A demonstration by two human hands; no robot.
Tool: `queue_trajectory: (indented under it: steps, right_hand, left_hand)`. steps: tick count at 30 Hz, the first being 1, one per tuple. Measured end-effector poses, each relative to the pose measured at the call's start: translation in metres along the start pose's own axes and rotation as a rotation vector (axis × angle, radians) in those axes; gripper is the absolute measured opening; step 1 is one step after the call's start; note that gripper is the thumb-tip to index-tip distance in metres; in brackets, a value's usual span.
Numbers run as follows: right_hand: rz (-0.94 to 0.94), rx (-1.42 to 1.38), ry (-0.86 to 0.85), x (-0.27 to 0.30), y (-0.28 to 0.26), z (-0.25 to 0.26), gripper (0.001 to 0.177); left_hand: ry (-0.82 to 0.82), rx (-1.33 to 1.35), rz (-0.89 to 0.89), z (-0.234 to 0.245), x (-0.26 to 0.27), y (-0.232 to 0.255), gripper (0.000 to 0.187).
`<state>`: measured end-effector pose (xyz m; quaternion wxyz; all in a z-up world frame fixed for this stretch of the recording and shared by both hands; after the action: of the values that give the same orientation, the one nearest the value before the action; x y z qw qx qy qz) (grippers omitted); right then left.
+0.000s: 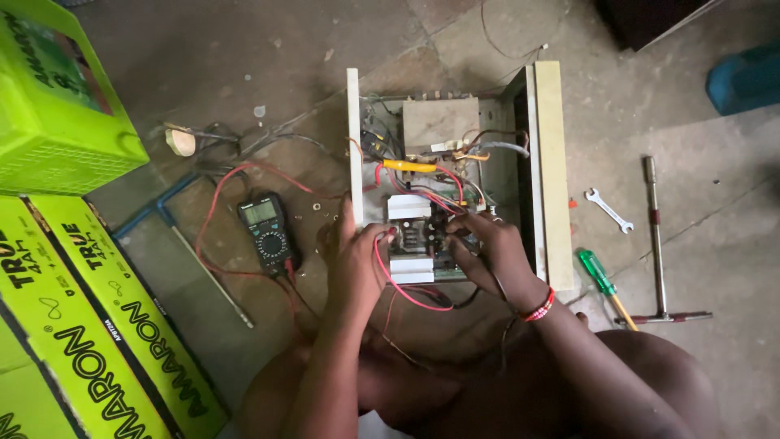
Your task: The person sits on the floor and uses a multimeter to test various points on an open electronic circuit board. They repeatedly touch the probes to different components and wires while observing the multimeter display.
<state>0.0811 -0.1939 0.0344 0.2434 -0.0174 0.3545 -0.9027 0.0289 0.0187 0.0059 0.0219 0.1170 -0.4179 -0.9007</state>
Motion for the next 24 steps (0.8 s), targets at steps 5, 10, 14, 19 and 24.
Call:
queue_trajectory:
  steps: [5,10,14,19,24]
  right_hand:
    - [-0.211,-0.037,-0.116,0.0,0.01,-0.002,0.017]
    - [-0.375,-0.23,-0.12,-0.002,0.025,0.005,0.015]
    - [-0.406,-0.302,-0.173,0.0,0.034,0.032,0.017]
    - [-0.261,0.053,-0.23,0.001,0.036,0.051,0.016]
    - [-0.288,0.169,-0.248,-0.003,0.041,0.039,0.017]
  left_hand:
    - [0.033,-0.015,-0.019,-0.001,0.0,0.001,0.013]
    - [0.035,-0.019,-0.057,-0.002,0.002,-0.004,0.014]
    - [0.041,-0.024,-0.066,-0.005,0.002,-0.009,0.014]
    - [0.035,-0.016,-0.065,-0.006,0.004,-0.011,0.017]
    - [0.044,-0.005,-0.065,-0.005,0.004,-0.01,0.016]
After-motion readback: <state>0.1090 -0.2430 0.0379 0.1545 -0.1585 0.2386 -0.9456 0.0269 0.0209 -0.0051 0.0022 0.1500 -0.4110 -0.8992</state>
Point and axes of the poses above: each hand's wrist, its own x-axis away from the middle knuckle, its own z-axis out of the back of the hand, y = z × x, the point moved 3 cm from there along -x, towards the middle knuckle, and after that the axes turned 11 degrees about x, right-handed, at the moved point
